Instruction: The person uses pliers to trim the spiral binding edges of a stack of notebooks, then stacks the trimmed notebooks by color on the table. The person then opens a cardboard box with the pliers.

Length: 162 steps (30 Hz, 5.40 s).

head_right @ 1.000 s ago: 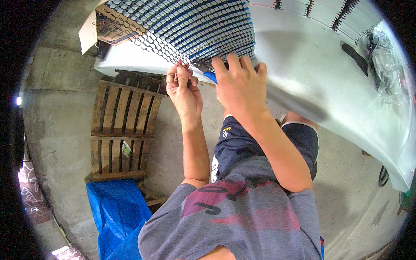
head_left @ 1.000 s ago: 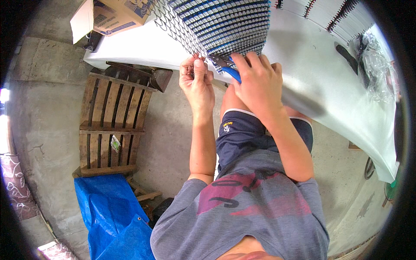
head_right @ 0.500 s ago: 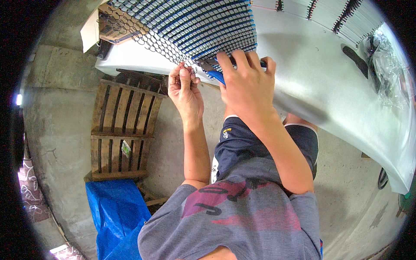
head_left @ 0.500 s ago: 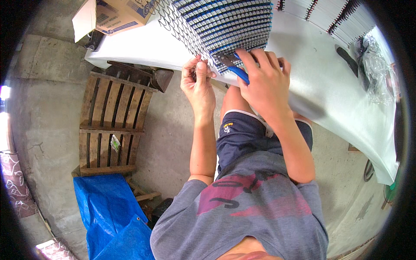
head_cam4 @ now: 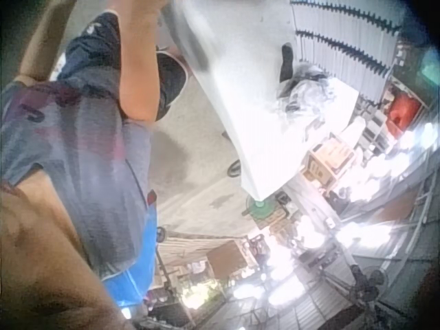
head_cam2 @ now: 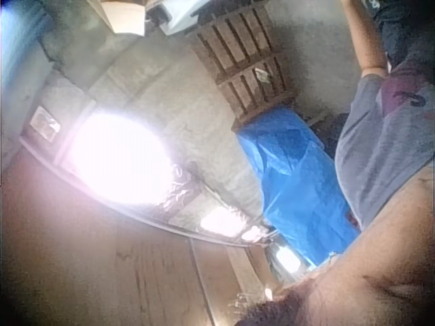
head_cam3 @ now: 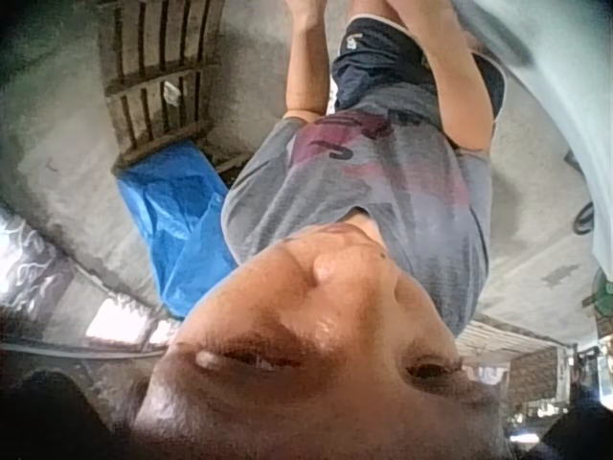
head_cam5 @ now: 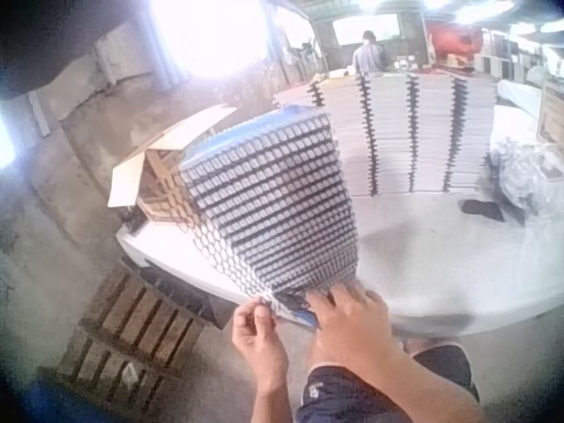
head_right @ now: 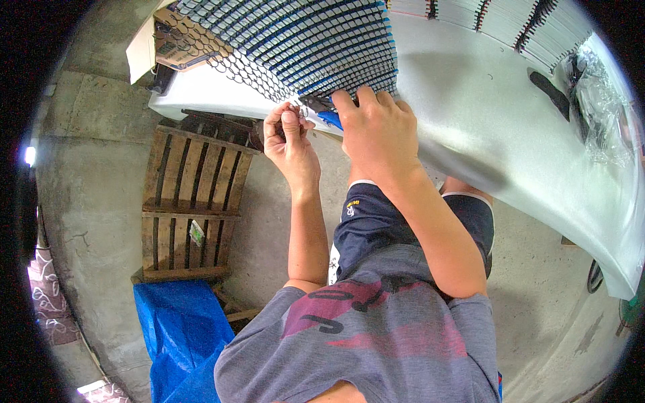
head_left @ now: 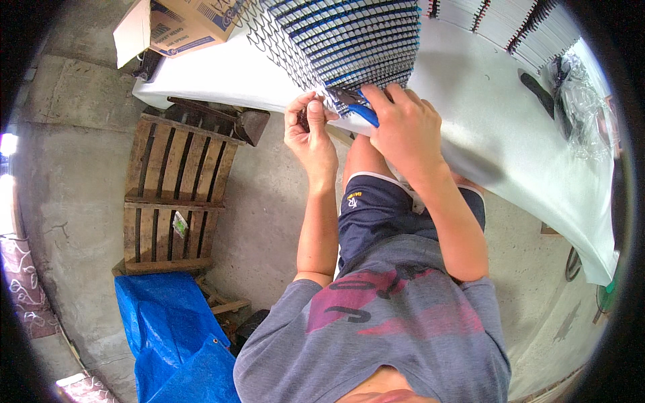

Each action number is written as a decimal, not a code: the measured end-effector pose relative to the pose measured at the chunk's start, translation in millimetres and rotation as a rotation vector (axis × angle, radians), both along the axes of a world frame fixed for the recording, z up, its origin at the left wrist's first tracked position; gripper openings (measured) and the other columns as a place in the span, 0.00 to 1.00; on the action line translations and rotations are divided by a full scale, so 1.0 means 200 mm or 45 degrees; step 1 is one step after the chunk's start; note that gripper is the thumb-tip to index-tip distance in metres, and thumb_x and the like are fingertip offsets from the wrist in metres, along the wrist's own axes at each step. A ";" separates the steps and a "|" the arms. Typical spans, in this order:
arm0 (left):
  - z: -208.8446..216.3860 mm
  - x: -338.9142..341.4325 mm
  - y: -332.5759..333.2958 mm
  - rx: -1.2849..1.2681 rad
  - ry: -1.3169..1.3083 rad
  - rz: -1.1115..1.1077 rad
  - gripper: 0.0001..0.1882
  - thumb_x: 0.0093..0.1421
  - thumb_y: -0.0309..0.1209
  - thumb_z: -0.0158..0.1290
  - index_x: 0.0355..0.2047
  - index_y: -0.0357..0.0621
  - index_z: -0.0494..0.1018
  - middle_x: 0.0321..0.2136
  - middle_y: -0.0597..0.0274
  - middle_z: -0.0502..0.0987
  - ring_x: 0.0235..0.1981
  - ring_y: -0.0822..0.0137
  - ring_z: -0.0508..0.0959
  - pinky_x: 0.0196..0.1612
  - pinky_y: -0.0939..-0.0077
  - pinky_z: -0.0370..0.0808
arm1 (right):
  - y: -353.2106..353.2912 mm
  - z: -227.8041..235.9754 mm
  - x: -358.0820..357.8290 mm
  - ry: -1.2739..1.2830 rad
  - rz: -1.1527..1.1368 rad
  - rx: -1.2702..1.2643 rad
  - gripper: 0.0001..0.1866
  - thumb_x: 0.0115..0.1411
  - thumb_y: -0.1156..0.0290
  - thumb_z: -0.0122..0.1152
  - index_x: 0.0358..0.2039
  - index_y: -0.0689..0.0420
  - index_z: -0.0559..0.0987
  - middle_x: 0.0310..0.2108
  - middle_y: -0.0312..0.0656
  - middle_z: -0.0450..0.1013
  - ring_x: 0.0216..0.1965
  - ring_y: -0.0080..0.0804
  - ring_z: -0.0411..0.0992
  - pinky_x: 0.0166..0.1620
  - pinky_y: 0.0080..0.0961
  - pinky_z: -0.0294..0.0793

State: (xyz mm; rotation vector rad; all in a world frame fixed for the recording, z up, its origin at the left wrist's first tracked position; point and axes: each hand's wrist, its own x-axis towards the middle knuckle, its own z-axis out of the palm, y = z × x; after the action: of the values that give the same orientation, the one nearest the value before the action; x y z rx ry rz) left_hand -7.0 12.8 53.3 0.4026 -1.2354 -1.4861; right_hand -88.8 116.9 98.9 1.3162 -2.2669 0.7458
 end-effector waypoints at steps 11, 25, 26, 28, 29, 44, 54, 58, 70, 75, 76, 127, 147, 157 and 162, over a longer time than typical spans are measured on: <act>0.01 0.06 -0.08 0.843 0.576 -0.775 0.16 0.64 0.34 0.43 0.45 0.34 0.66 0.37 0.49 0.72 0.34 0.67 0.73 0.34 0.87 0.75 | 0.04 0.07 0.01 0.039 -0.066 -0.084 0.21 0.38 0.67 0.68 0.37 0.46 0.75 0.32 0.32 0.69 0.37 0.31 0.68 0.36 0.36 0.60; 0.14 -0.03 -0.14 -0.005 0.010 -0.158 0.07 0.55 0.25 0.57 0.33 0.37 0.72 0.26 0.63 0.75 0.22 0.79 0.70 0.20 0.86 0.66 | 0.02 0.14 0.05 0.019 -0.122 0.074 0.21 0.40 0.65 0.67 0.38 0.47 0.74 0.32 0.33 0.68 0.36 0.32 0.69 0.37 0.36 0.61; 0.13 -0.03 -0.15 -0.030 0.028 -0.169 0.06 0.56 0.24 0.56 0.33 0.38 0.72 0.28 0.62 0.75 0.24 0.79 0.71 0.20 0.86 0.66 | 0.02 0.15 0.06 0.008 -0.130 0.104 0.23 0.41 0.65 0.66 0.41 0.47 0.74 0.34 0.33 0.69 0.37 0.33 0.69 0.38 0.36 0.61; 0.12 -0.04 -0.14 -0.012 0.022 -0.115 0.06 0.56 0.24 0.56 0.32 0.38 0.72 0.27 0.61 0.75 0.23 0.78 0.71 0.19 0.85 0.67 | 0.01 0.15 0.06 0.003 -0.150 0.127 0.23 0.41 0.65 0.66 0.41 0.47 0.74 0.34 0.33 0.69 0.37 0.33 0.69 0.38 0.36 0.61; 0.11 -0.05 -0.14 -0.003 0.019 -0.089 0.06 0.56 0.24 0.57 0.32 0.37 0.72 0.27 0.60 0.75 0.23 0.78 0.71 0.19 0.85 0.67 | 0.01 0.14 0.06 0.000 -0.160 0.139 0.22 0.41 0.65 0.67 0.41 0.47 0.74 0.34 0.33 0.69 0.37 0.33 0.69 0.38 0.36 0.61; 0.02 -0.09 -0.12 -0.020 0.268 -0.049 0.09 0.56 0.25 0.56 0.36 0.36 0.71 0.31 0.61 0.75 0.28 0.74 0.75 0.27 0.79 0.76 | 0.00 0.13 0.06 0.019 -0.121 0.055 0.16 0.41 0.65 0.67 0.33 0.48 0.75 0.32 0.32 0.68 0.36 0.30 0.68 0.34 0.39 0.62; 0.04 -0.02 -0.13 -0.073 0.085 -0.150 0.12 0.57 0.25 0.55 0.41 0.33 0.71 0.32 0.59 0.75 0.26 0.74 0.73 0.26 0.80 0.73 | 0.00 0.12 0.07 0.008 -0.122 0.100 0.19 0.40 0.63 0.69 0.35 0.49 0.74 0.32 0.33 0.68 0.36 0.31 0.69 0.34 0.41 0.63; 0.04 -0.01 -0.13 -0.058 0.092 -0.187 0.13 0.58 0.26 0.54 0.42 0.33 0.71 0.32 0.60 0.75 0.25 0.75 0.72 0.25 0.81 0.73 | 0.00 0.13 0.07 -0.003 -0.114 0.101 0.18 0.40 0.64 0.68 0.34 0.50 0.74 0.30 0.34 0.68 0.34 0.32 0.70 0.32 0.40 0.65; 0.05 -0.02 -0.12 -0.174 -0.022 -0.053 0.15 0.60 0.28 0.52 0.46 0.35 0.69 0.32 0.60 0.74 0.26 0.76 0.71 0.26 0.81 0.74 | 0.00 0.12 0.01 -0.278 0.008 0.172 0.19 0.43 0.73 0.63 0.39 0.50 0.76 0.28 0.43 0.73 0.31 0.44 0.75 0.34 0.37 0.75; 0.04 0.01 -0.14 -0.214 -0.065 -0.084 0.15 0.60 0.28 0.51 0.46 0.34 0.68 0.33 0.59 0.74 0.26 0.76 0.71 0.25 0.80 0.75 | 0.01 0.16 0.01 -0.220 -0.029 0.182 0.21 0.42 0.72 0.64 0.41 0.49 0.76 0.32 0.38 0.72 0.36 0.39 0.73 0.38 0.37 0.70; 0.03 0.02 -0.14 -0.227 -0.061 -0.094 0.14 0.60 0.28 0.51 0.46 0.35 0.68 0.33 0.59 0.74 0.26 0.76 0.71 0.25 0.79 0.75 | 0.03 0.17 0.02 -0.135 -0.033 0.134 0.21 0.42 0.72 0.64 0.41 0.48 0.76 0.33 0.36 0.72 0.37 0.37 0.72 0.40 0.37 0.67; 0.37 -1.64 1.61 1.092 -0.232 -1.566 0.22 0.59 0.42 0.49 0.44 0.35 0.65 0.40 0.55 0.71 0.43 0.60 0.72 0.50 0.65 0.70 | 1.65 -0.55 -0.07 -1.505 -0.548 -1.102 0.20 0.48 0.80 0.59 0.43 0.57 0.69 0.31 0.35 0.68 0.35 0.22 0.67 0.42 0.19 0.67; 0.29 -0.09 0.67 -0.790 0.140 -0.607 0.07 0.49 0.21 0.55 0.30 0.33 0.77 0.22 0.56 0.77 0.22 0.65 0.74 0.26 0.72 0.69 | 1.19 -0.21 -0.05 -1.560 0.041 -0.756 0.25 0.54 0.78 0.51 0.54 0.60 0.63 0.43 0.43 0.66 0.46 0.31 0.65 0.54 0.27 0.60; 0.19 -0.01 -0.05 -0.279 -0.101 0.013 0.26 0.52 0.24 0.58 0.51 0.35 0.63 0.45 0.57 0.69 0.44 0.69 0.71 0.41 0.77 0.72 | 0.57 0.09 -0.02 -0.829 0.348 -0.148 0.27 0.48 0.78 0.55 0.52 0.54 0.68 0.44 0.46 0.65 0.47 0.44 0.65 0.52 0.34 0.61; 0.22 -0.07 -0.10 -0.274 0.014 0.088 0.11 0.58 0.22 0.54 0.40 0.30 0.70 0.31 0.60 0.76 0.34 0.75 0.74 0.37 0.81 0.74 | 0.38 0.15 0.01 -0.436 0.307 -0.058 0.30 0.43 0.76 0.59 0.51 0.49 0.70 0.43 0.43 0.65 0.46 0.42 0.64 0.48 0.37 0.57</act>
State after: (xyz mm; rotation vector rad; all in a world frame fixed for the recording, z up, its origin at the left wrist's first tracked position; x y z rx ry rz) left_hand -20.6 -7.8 97.2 0.2896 -1.3440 -1.2800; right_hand -86.6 193.5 129.5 1.5583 -2.3508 1.1790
